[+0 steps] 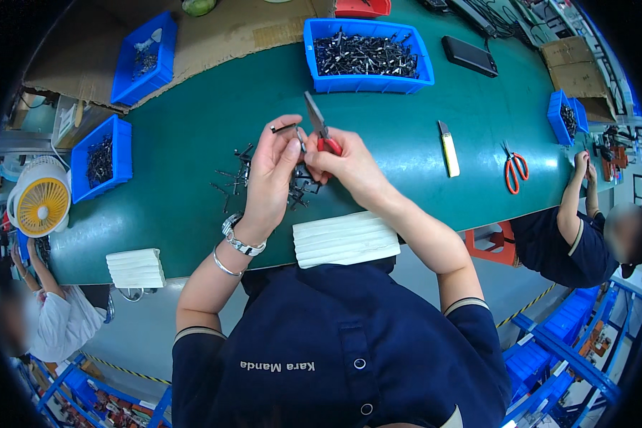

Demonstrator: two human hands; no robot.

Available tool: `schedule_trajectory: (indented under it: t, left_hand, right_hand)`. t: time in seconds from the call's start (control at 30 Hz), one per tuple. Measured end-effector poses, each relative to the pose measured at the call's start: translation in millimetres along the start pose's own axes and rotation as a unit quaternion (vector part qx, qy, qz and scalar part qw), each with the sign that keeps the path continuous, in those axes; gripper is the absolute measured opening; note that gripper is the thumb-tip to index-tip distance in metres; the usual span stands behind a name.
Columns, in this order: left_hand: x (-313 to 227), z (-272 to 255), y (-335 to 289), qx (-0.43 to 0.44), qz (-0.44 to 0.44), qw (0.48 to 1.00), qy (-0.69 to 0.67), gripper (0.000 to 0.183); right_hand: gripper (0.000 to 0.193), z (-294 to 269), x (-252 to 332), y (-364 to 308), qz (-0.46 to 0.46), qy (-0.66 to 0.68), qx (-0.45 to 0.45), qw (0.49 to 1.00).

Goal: Assembling small electronic components and wiring using pliers.

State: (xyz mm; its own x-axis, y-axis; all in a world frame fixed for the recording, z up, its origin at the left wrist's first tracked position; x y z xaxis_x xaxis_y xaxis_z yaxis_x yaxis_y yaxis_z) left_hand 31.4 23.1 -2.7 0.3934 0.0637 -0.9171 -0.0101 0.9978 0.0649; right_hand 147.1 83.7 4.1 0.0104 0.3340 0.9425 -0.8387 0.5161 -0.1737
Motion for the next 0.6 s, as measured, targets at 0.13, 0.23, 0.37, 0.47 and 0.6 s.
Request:
schedule_trajectory:
  t: [0.13, 0.23, 0.37, 0.47, 0.6]
  left_hand:
    - [-30, -16, 5, -0.073, 0.030, 0.987, 0.140, 0.043]
    - [-50, -39, 4, -0.082, 0.067, 0.967, 0.232, 0.029]
    - [-57, -33, 7, -0.001, -0.047, 0.921, 0.387, 0.014]
    - [-51, -11, 8, 0.160, 0.050, 0.741, 0.650, 0.011]
    - [-38, -7, 5, 0.229, 0.048, 0.687, 0.688, 0.009]
  right_hand:
    - [0.009, -38, 27, -1, -0.093, 0.018, -0.078, 0.992]
    - [0.022, -80, 35, -3, -0.169, 0.133, -0.165, 0.963]
    - [0.033, -84, 36, -2, -0.163, 0.164, -0.132, 0.964]
    - [0.035, -70, 32, 0, -0.126, 0.150, -0.119, 0.973]
    - [0.034, -61, 23, 4, -0.091, 0.115, -0.115, 0.983]
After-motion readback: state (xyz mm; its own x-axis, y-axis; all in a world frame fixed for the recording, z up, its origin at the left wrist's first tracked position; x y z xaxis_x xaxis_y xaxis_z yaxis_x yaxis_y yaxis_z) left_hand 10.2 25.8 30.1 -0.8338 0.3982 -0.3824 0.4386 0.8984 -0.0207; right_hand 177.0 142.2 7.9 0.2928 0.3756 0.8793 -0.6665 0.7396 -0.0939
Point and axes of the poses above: each hand's wrist, its own y-axis towards the middle knuckle, its own z-axis out of the palm, x = y × z, the point moved 4 cm from there along y, towards the middle knuckle, and after that the axes turned 12 degrees about x, right-handed, at the moved point
